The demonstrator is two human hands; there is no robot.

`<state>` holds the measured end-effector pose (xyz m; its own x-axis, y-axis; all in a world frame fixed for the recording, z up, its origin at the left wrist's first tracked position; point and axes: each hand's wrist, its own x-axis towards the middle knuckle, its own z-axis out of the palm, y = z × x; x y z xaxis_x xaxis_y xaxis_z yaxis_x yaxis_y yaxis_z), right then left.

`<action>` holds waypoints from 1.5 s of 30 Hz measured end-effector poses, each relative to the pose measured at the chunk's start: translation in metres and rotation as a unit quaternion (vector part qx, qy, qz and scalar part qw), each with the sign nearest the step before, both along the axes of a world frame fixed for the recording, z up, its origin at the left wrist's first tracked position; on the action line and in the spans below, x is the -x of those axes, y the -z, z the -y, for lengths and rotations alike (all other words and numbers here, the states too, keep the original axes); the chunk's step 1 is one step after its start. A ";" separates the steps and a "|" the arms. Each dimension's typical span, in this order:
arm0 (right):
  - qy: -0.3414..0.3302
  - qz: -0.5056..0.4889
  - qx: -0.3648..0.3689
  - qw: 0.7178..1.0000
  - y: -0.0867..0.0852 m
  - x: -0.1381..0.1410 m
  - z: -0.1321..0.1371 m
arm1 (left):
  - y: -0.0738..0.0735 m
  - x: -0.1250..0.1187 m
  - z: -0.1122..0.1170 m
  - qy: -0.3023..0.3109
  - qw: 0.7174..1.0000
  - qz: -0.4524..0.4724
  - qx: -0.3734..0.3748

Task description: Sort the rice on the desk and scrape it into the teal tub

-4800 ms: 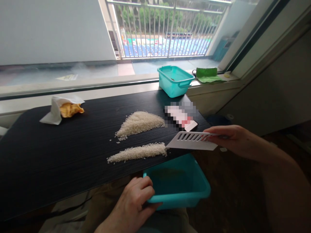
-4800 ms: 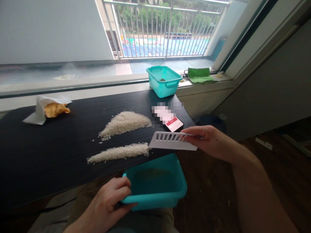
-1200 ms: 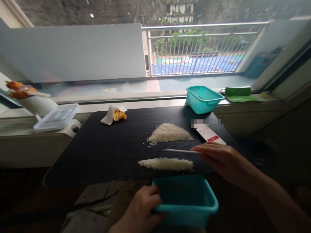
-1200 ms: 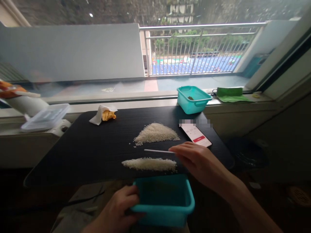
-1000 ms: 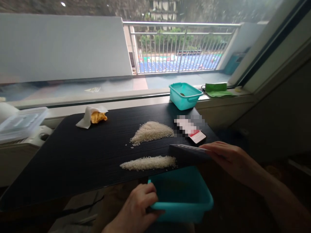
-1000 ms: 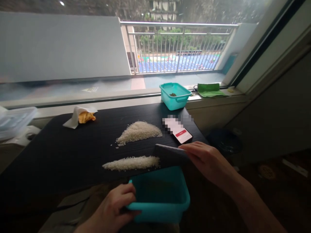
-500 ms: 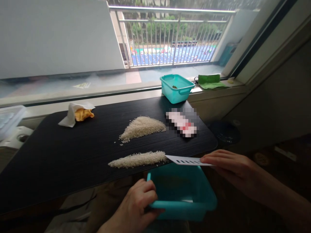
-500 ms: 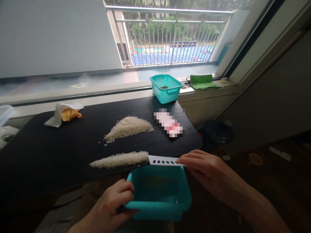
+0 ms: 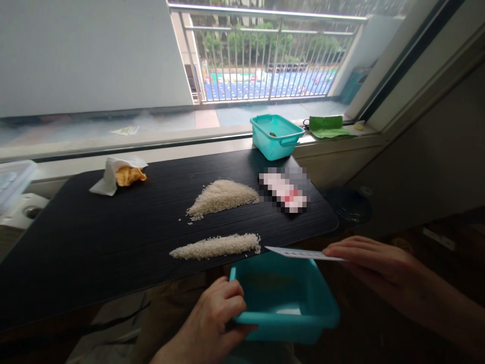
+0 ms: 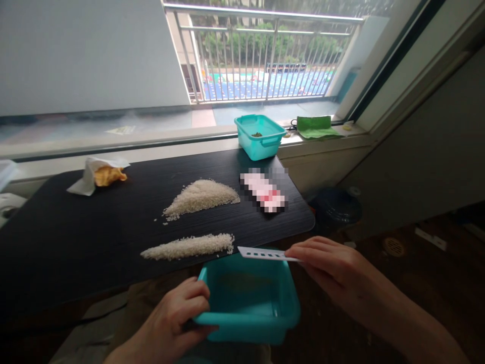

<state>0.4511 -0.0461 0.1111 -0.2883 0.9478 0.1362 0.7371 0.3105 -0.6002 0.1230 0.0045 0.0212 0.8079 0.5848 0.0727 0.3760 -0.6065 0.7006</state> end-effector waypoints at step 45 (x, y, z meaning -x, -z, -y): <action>-0.007 -0.009 0.032 0.999 -0.004 0.010 -0.018 | -0.003 0.004 0.001 -0.008 1.000 0.025 -0.011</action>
